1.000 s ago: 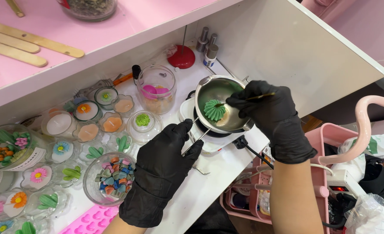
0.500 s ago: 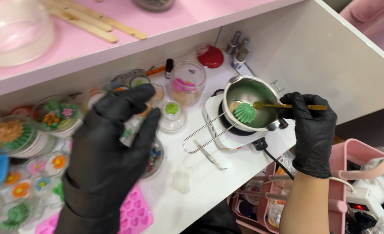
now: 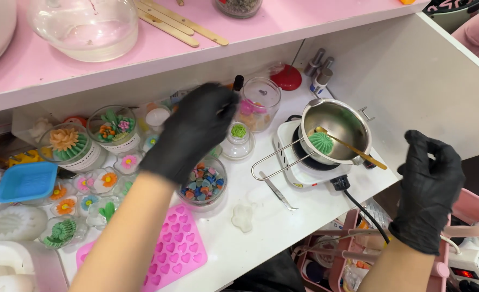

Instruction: Preparing and assembling decorative cactus-themed wax candles.

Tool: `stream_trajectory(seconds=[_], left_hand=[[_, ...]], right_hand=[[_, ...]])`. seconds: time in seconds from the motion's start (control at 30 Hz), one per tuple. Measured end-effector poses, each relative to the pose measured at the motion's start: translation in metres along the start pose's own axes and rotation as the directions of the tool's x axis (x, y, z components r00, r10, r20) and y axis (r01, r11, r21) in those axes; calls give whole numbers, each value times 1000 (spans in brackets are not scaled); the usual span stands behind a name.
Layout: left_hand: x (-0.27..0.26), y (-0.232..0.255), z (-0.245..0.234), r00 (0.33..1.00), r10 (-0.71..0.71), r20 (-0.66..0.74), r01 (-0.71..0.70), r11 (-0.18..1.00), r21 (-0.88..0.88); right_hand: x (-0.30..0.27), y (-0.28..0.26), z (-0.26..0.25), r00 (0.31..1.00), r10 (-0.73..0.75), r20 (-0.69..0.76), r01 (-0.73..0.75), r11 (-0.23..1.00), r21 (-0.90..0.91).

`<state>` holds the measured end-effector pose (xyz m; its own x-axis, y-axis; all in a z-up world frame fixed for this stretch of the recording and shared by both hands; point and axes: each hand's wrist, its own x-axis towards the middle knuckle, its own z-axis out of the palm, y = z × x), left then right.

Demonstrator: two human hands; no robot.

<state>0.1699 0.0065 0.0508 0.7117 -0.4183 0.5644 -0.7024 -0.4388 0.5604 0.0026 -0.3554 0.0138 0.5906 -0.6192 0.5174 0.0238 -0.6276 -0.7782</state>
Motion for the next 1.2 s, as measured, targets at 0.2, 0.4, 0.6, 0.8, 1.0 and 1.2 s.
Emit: stream_trajectory(seconds=[0.2, 0.4, 0.6, 0.8, 1.0, 1.2], left_hand=[[96, -26, 76, 901, -203, 384, 172, 979, 114], [134, -26, 103, 696, -496, 519, 441, 866, 235], [143, -21, 105, 693, -444, 568, 313, 895, 317], [139, -17, 97, 665, -403, 629, 170, 902, 397], [126, -10, 77, 630, -366, 685, 19, 889, 458], [96, -59, 74, 894, -22, 447, 22, 1000, 4]], right_hand=[[-10, -49, -11, 996, 61, -58, -56, 996, 73], [-5, 3, -17, 999, 45, -13, -42, 981, 187], [-13, 0, -10, 997, 71, -17, -66, 976, 207], [-15, 10, -11, 999, 42, -20, -37, 974, 226], [-20, 5, -13, 1000, 10, 9, -12, 973, 232], [-30, -21, -9, 999, -7, 35, -3, 959, 284]])
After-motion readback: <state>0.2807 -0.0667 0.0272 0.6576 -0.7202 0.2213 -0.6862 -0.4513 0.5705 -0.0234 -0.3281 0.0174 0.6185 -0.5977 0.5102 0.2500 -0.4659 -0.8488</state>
